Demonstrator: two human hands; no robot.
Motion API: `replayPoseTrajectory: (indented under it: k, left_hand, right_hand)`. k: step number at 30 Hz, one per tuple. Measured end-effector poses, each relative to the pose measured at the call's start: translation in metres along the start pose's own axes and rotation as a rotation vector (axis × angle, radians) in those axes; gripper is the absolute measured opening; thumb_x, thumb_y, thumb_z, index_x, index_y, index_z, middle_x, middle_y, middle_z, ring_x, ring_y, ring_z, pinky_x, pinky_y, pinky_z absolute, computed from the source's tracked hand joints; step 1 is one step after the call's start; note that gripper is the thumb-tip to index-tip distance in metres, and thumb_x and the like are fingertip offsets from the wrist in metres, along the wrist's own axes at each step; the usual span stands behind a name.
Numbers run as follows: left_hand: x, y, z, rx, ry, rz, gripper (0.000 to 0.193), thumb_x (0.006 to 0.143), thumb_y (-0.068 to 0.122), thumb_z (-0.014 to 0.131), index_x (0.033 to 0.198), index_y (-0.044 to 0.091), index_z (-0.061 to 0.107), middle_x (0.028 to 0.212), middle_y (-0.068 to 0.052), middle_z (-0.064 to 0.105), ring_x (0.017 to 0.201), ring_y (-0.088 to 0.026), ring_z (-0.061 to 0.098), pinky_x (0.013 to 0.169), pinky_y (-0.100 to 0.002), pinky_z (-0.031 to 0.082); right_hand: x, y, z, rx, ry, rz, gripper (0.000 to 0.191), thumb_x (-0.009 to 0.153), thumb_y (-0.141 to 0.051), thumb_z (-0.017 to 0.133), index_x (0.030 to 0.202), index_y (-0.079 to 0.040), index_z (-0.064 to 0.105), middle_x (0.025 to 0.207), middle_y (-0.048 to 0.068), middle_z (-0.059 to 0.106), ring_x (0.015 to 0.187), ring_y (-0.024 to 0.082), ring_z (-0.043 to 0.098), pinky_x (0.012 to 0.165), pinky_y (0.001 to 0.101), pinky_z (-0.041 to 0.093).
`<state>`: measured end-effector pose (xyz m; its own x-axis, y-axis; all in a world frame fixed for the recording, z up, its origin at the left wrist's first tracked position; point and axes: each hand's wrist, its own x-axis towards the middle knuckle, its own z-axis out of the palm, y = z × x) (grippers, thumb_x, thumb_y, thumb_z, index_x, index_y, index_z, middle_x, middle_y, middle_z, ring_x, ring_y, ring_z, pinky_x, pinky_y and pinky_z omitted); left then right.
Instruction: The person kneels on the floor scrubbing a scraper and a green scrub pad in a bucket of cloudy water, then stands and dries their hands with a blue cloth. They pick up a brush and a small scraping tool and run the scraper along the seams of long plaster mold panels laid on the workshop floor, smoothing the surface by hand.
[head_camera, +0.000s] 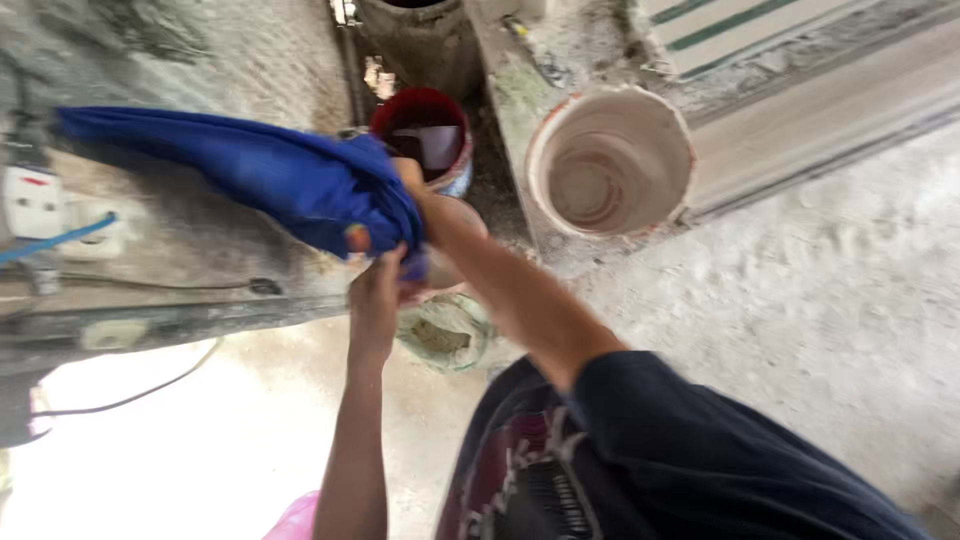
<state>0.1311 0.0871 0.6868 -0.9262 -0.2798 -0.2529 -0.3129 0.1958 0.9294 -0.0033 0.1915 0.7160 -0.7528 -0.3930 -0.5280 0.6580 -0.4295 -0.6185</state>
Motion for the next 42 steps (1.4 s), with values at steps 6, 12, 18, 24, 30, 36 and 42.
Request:
replayPoseTrajectory:
  k: [6, 12, 18, 24, 30, 36, 42]
  left_hand:
    - [0.035, -0.027, 0.000, 0.553, 0.434, -0.025, 0.045, 0.093, 0.046, 0.064, 0.128, 0.018, 0.064, 0.132, -0.024, 0.061, 0.120, -0.035, 0.059, 0.103, -0.044, 0.049]
    - [0.043, -0.026, 0.051, 1.166, 0.232, 0.196, 0.042, 0.093, 0.043, 0.063, 0.127, 0.018, 0.067, 0.127, -0.019, 0.064, 0.117, -0.032, 0.061, 0.102, -0.043, 0.049]
    - [0.030, -0.011, 0.013, 1.092, -0.129, 0.407, 0.036, 0.097, 0.036, 0.059, 0.121, 0.011, 0.069, 0.116, -0.013, 0.071, 0.106, -0.028, 0.069, 0.097, -0.043, 0.053]
    - [0.040, -0.001, -0.011, -0.863, 0.053, 0.140, 0.040, 0.104, 0.040, 0.055, 0.118, 0.004, 0.066, 0.114, -0.011, 0.071, 0.108, -0.026, 0.070, 0.101, -0.043, 0.053]
    - [0.061, -0.030, 0.007, -1.381, 0.026, 0.211, 0.038, 0.112, 0.043, 0.049, 0.122, 0.008, 0.059, 0.122, -0.009, 0.063, 0.122, -0.027, 0.060, 0.113, -0.044, 0.045]
    - [0.060, -0.017, 0.007, -1.501, -0.102, 0.303, 0.041, 0.122, 0.043, 0.037, 0.120, 0.006, 0.055, 0.120, -0.008, 0.058, 0.123, -0.027, 0.057, 0.116, -0.043, 0.041]
    - [0.038, -0.015, -0.023, -1.336, -0.211, -0.030, 0.069, 0.102, 0.059, 0.044, 0.138, 0.002, 0.054, 0.128, -0.013, 0.062, 0.114, -0.027, 0.067, 0.102, -0.038, 0.048]
  right_hand:
    - [-0.054, 0.058, 0.019, -0.660, 0.040, -0.153, 0.101, 0.079, -0.046, 0.075, 0.151, 0.002, 0.022, 0.119, 0.034, 0.066, 0.112, 0.046, 0.067, 0.094, 0.0508, 0.056]
    - [-0.020, 0.071, 0.026, -1.175, 0.203, 0.015, 0.099, 0.085, -0.038, 0.067, 0.162, -0.006, 0.015, 0.126, 0.030, 0.066, 0.119, 0.045, 0.065, 0.099, 0.0510, 0.054]
    - [0.018, 0.012, 0.006, -0.979, 0.296, -0.235, 0.078, 0.079, -0.032, 0.075, 0.147, -0.011, 0.044, 0.128, 0.025, 0.067, 0.120, 0.039, 0.064, 0.102, 0.0456, 0.052]
    - [-0.007, 0.047, -0.006, -0.086, -0.316, -0.184, 0.078, 0.084, -0.030, 0.079, 0.148, -0.001, 0.044, 0.139, 0.026, 0.059, 0.127, 0.036, 0.058, 0.105, 0.0401, 0.051]
    - [0.009, 0.081, 0.028, -1.010, 0.266, -0.389, 0.070, 0.073, -0.032, 0.078, 0.132, 0.000, 0.058, 0.115, 0.027, 0.072, 0.111, 0.041, 0.068, 0.094, 0.0429, 0.054]
    - [0.053, 0.060, 0.031, -0.977, 0.242, -0.109, 0.055, 0.077, -0.043, 0.073, 0.114, -0.002, 0.071, 0.104, 0.022, 0.074, 0.102, 0.035, 0.073, 0.085, 0.0445, 0.057]
    - [0.036, 0.046, 0.009, 0.089, -0.159, 0.323, 0.069, 0.080, -0.058, 0.060, 0.120, -0.002, 0.064, 0.104, 0.023, 0.072, 0.092, 0.036, 0.072, 0.077, 0.0483, 0.058]
